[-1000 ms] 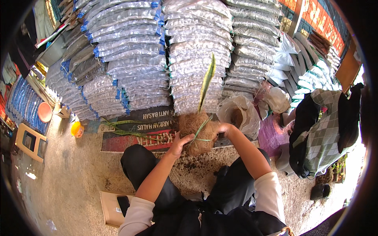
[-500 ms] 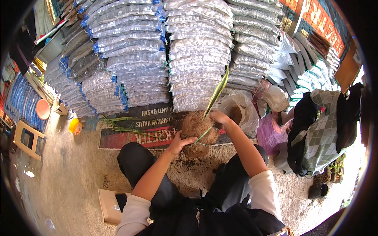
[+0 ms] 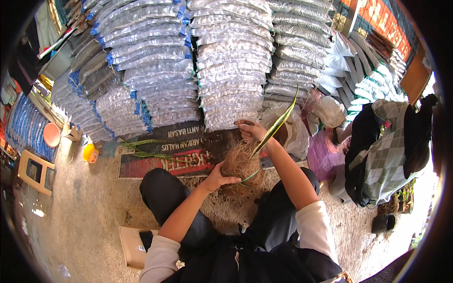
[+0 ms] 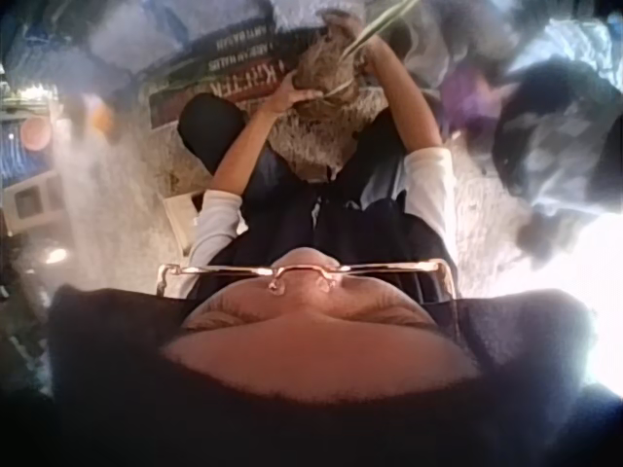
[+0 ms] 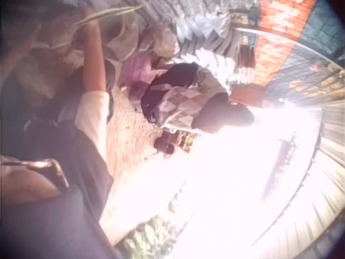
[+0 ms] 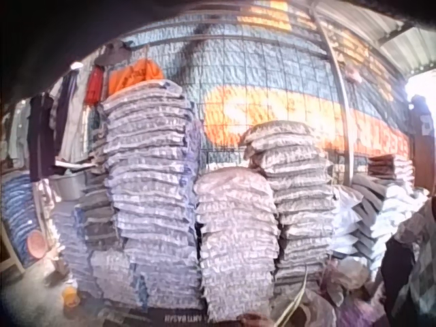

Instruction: The person sits on the floor and ties the root ball of a small potted plant with green string. They wrap the string around the roots multiple times, adjust the tension, and secure the bundle before placing it aside.

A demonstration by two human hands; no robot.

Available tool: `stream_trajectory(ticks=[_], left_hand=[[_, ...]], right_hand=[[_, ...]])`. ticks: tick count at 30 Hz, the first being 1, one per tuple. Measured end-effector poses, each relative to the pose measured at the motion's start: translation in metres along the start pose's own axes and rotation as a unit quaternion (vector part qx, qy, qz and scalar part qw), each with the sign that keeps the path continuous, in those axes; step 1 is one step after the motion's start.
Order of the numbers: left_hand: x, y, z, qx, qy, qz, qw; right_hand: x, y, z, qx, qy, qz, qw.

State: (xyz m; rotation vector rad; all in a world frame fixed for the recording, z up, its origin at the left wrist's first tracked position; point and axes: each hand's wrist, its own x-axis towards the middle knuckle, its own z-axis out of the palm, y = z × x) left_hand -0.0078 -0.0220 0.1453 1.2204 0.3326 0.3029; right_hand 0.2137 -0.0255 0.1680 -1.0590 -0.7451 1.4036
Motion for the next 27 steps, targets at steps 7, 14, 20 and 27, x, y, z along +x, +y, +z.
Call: stream_trajectory(ticks=[7,14,20,27], left_hand=[[-0.004,0.011,0.004,0.039,-0.018,-0.008,0.999],[-0.005,0.017,0.0,0.042,0.037,-0.006,0.998],[-0.016,0.015,-0.009,0.209,0.11,-0.002,0.972],[-0.014,0.01,0.009,0.236,0.035,-0.009,0.971]], right_hand=[[0.0,0.001,-0.005,0.011,0.02,-0.054,0.998],[0.003,0.035,-0.083,-0.629,0.042,-0.026,0.776],[-0.052,-0.055,-0.098,-0.808,0.055,0.29,0.509],[-0.016,-0.094,0.042,-0.68,0.01,0.037,0.732]])
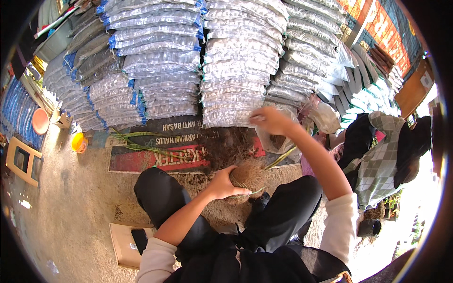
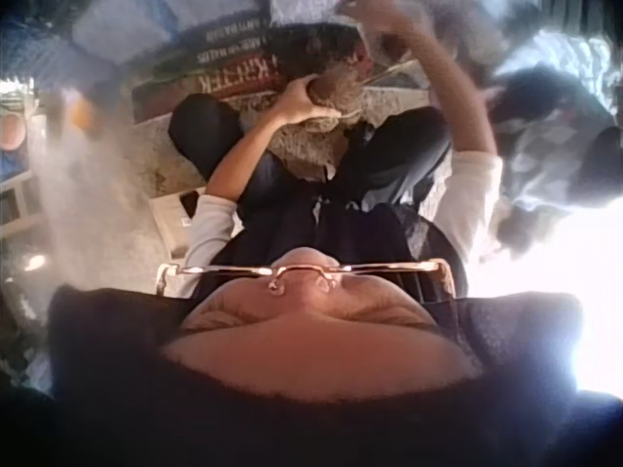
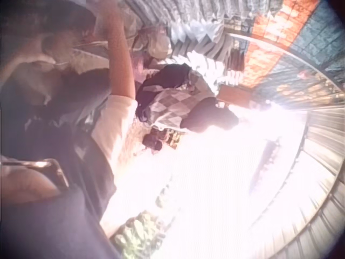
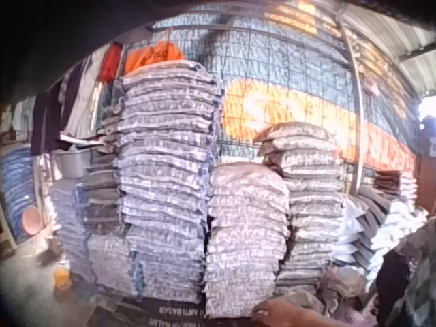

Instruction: The person sits on the floor and ties the root ball of a small potted plant with green string. They wrap the string around the roots multiple times, adjust the tension, and secure the bundle before placing it aside.

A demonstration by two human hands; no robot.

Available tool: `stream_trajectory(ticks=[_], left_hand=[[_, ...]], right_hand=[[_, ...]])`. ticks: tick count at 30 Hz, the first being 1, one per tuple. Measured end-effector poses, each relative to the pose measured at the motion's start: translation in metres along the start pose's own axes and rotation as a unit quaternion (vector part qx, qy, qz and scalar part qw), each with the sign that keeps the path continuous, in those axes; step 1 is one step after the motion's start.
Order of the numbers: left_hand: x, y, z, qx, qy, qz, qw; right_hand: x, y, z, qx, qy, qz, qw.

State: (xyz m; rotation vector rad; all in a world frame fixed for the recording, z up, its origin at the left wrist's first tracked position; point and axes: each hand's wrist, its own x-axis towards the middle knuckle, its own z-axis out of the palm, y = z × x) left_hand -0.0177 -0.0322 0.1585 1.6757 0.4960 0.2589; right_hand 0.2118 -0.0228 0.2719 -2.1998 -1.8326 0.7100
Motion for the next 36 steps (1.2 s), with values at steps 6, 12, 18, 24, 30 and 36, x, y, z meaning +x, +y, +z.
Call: stream_trajectory(ticks=[6,12,18,24,30,36], left_hand=[[0.004,0.011,-0.003,-0.011,-0.023,0.025,0.999],[0.005,0.01,-0.005,-0.03,-0.014,0.026,0.999],[0.002,0.02,-0.005,-0.033,0.021,0.135,0.99],[0.004,0.021,-0.005,-0.07,-0.022,0.151,0.986],[0.007,0.008,-0.003,-0.053,-0.016,0.126,0.991],[0.005,0.011,-0.003,-0.04,-0.034,0.109,0.993]], right_hand=[[0.031,-0.01,0.099,0.022,-0.383,0.005,0.923],[0.046,0.007,0.087,-0.031,-0.374,0.137,0.917],[0.064,0.017,0.022,-0.032,-0.467,0.088,0.879],[0.065,0.027,0.006,-0.083,-0.289,-0.01,0.954],[0.066,0.029,0.006,-0.089,-0.179,-0.043,0.979],[0.064,0.036,-0.003,-0.084,-0.027,-0.069,0.994]])
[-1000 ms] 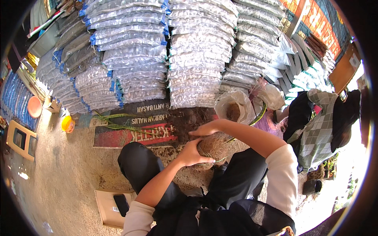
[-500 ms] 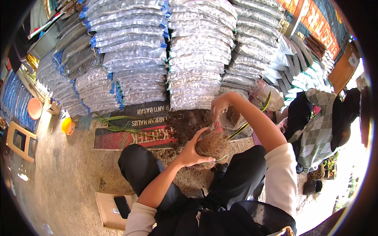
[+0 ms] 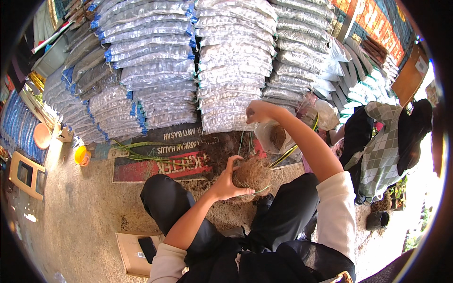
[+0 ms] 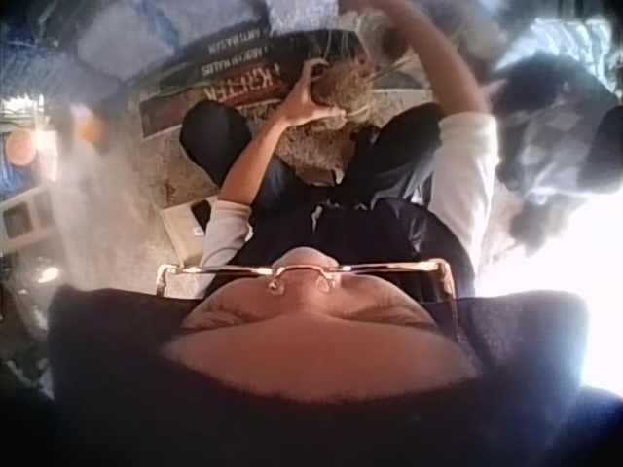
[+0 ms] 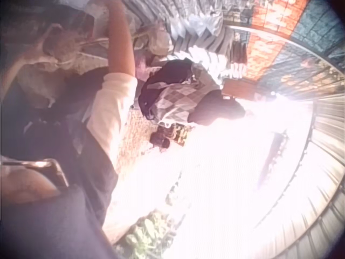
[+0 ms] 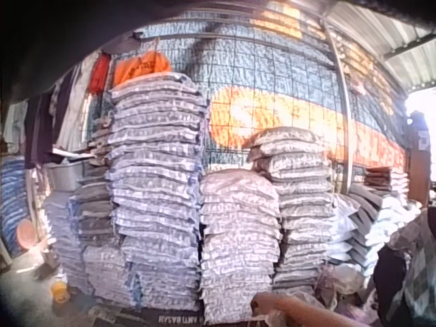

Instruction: The person sits on the floor and ties the root ball of a small potted plant with green string. They wrap the string around the roots multiple times, adjust the tension, and secure the bundle before placing it aside.

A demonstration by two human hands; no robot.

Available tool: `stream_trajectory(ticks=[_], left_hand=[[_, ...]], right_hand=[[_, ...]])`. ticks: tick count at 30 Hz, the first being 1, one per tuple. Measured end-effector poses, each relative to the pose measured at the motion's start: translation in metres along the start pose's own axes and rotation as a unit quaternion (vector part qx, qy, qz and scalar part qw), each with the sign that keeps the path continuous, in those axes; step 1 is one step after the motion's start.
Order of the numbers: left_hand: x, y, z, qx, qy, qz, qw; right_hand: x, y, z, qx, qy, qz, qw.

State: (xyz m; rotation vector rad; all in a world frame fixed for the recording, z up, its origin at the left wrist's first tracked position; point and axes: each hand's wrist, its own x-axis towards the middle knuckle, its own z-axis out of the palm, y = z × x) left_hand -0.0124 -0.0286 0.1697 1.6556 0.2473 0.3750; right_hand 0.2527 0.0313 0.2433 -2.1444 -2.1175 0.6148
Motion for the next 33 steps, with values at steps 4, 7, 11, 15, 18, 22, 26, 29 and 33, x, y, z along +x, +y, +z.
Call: stream_trajectory(ticks=[4,7,11,15,18,22,26,29,33], left_hand=[[0.001,-0.007,0.001,0.012,0.008,0.0,1.0],[0.002,-0.004,0.0,-0.003,0.013,0.009,1.0],[0.003,-0.009,0.001,0.018,0.038,0.007,0.999],[0.005,-0.01,-0.002,0.017,0.056,-0.006,0.998],[0.006,-0.007,-0.002,0.009,0.057,-0.003,0.998],[0.007,-0.007,0.001,-0.023,0.029,-0.011,0.999],[0.009,-0.011,0.004,-0.028,0.026,0.014,0.999],[0.008,-0.014,0.006,-0.056,0.028,0.02,0.998],[0.008,-0.014,0.008,-0.067,0.017,0.016,0.997]], right_hand=[[-0.007,-0.015,-0.014,-0.049,0.162,0.053,0.984],[-0.014,-0.024,-0.036,-0.068,0.191,0.126,0.971],[-0.016,-0.004,-0.054,-0.038,0.23,0.1,0.967],[-0.016,0.001,-0.063,-0.042,0.285,0.099,0.952],[-0.022,-0.004,-0.078,-0.049,0.327,0.13,0.935],[-0.02,-0.016,-0.106,-0.039,0.326,0.146,0.933],[-0.018,-0.033,-0.11,-0.107,0.352,0.11,0.923],[-0.014,-0.044,-0.106,-0.202,0.356,0.088,0.908],[-0.002,-0.039,-0.097,-0.328,0.323,0.061,0.886]])
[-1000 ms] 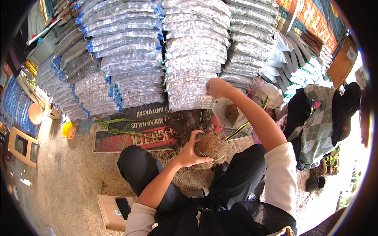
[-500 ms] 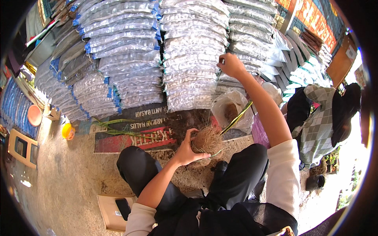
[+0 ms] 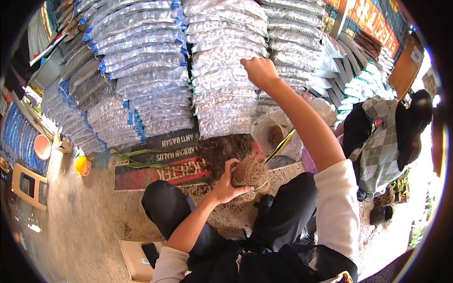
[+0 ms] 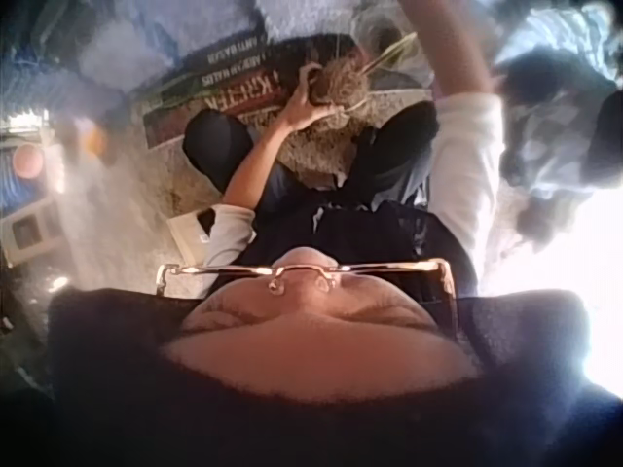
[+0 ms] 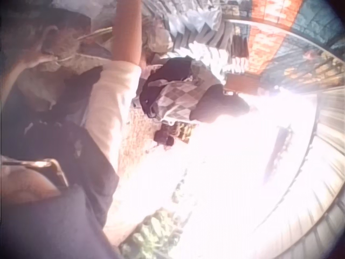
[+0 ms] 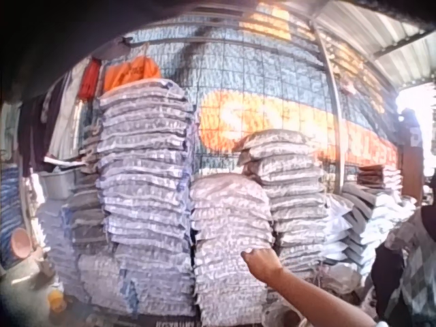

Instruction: The person sits on the floor and ties the root ball of a small potted plant with green string. They wrap the string around the roots multiple times, adjust the tension, and secure the bundle before placing it aside.

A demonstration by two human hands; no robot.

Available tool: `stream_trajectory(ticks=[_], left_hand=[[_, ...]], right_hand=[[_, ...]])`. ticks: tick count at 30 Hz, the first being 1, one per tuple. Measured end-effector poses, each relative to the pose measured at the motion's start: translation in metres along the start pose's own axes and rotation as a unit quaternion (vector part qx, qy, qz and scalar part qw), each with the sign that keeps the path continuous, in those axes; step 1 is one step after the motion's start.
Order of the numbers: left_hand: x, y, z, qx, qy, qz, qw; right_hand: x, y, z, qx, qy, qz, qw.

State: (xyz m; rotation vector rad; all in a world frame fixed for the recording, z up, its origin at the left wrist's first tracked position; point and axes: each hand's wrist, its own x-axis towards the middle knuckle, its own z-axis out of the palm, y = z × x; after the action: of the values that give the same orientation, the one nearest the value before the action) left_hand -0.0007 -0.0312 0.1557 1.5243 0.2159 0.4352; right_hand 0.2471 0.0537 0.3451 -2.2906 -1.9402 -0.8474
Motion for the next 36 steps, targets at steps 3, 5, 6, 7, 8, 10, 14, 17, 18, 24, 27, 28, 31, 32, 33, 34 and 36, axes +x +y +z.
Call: stream_trajectory(ticks=[3,5,6,7,8,10,14,17,18,24,27,28,31,32,33,34,36], left_hand=[[0.001,0.003,0.0,0.037,0.018,-0.008,0.999],[0.001,0.005,0.0,0.038,0.044,-0.024,0.998],[0.001,0.007,0.0,0.015,0.059,-0.036,0.998],[0.001,0.008,0.001,-0.007,0.072,-0.049,0.996],[0.002,0.005,0.0,-0.005,0.083,-0.049,0.995],[0.004,-0.001,-0.004,-0.002,0.105,-0.049,0.993],[0.009,-0.009,-0.007,0.024,0.123,-0.07,0.99],[0.014,-0.012,-0.007,-0.016,0.147,-0.108,0.983],[0.016,-0.028,-0.014,0.009,0.148,-0.109,0.983],[0.022,-0.027,-0.029,-0.027,0.236,-0.185,0.954],[0.024,-0.018,-0.029,-0.047,0.288,-0.182,0.939],[0.024,-0.02,-0.031,-0.05,0.307,-0.171,0.935],[0.027,-0.029,-0.038,-0.084,0.342,-0.145,0.925],[0.028,-0.031,-0.039,-0.089,0.357,-0.134,0.92],[0.03,-0.033,-0.04,-0.093,0.368,-0.124,0.917],[0.031,-0.04,-0.046,-0.079,0.389,-0.121,0.91],[0.033,-0.048,-0.055,-0.07,0.393,-0.1,0.911]], right_hand=[[0.0,-0.007,0.007,-0.017,-0.005,-0.03,0.999],[0.001,-0.01,0.007,-0.001,0.005,-0.037,0.999],[0.0,-0.013,0.003,0.011,0.019,-0.039,0.999],[0.0,-0.015,-0.001,0.023,0.032,-0.041,0.998],[0.001,-0.017,-0.005,0.033,0.041,-0.043,0.998],[0.004,-0.026,-0.022,0.053,0.059,-0.047,0.996],[0.001,-0.046,-0.048,0.068,0.09,-0.093,0.989],[-0.01,-0.061,-0.057,0.102,0.114,-0.14,0.978],[-0.015,-0.067,-0.059,0.107,0.144,-0.15,0.972],[-0.052,-0.045,-0.057,0.115,0.13,-0.101,0.98],[-0.076,-0.013,-0.05,0.186,0.126,-0.026,0.974],[-0.085,-0.006,-0.048,0.19,0.106,0.001,0.976],[-0.116,0.006,-0.047,0.247,0.062,0.017,0.967],[-0.127,0.006,-0.048,0.276,0.056,0.024,0.959],[-0.139,0.004,-0.051,0.303,0.051,0.033,0.951],[-0.149,0.001,-0.051,0.334,0.045,0.037,0.941],[-0.17,-0.001,-0.055,0.363,0.032,0.055,0.93]])
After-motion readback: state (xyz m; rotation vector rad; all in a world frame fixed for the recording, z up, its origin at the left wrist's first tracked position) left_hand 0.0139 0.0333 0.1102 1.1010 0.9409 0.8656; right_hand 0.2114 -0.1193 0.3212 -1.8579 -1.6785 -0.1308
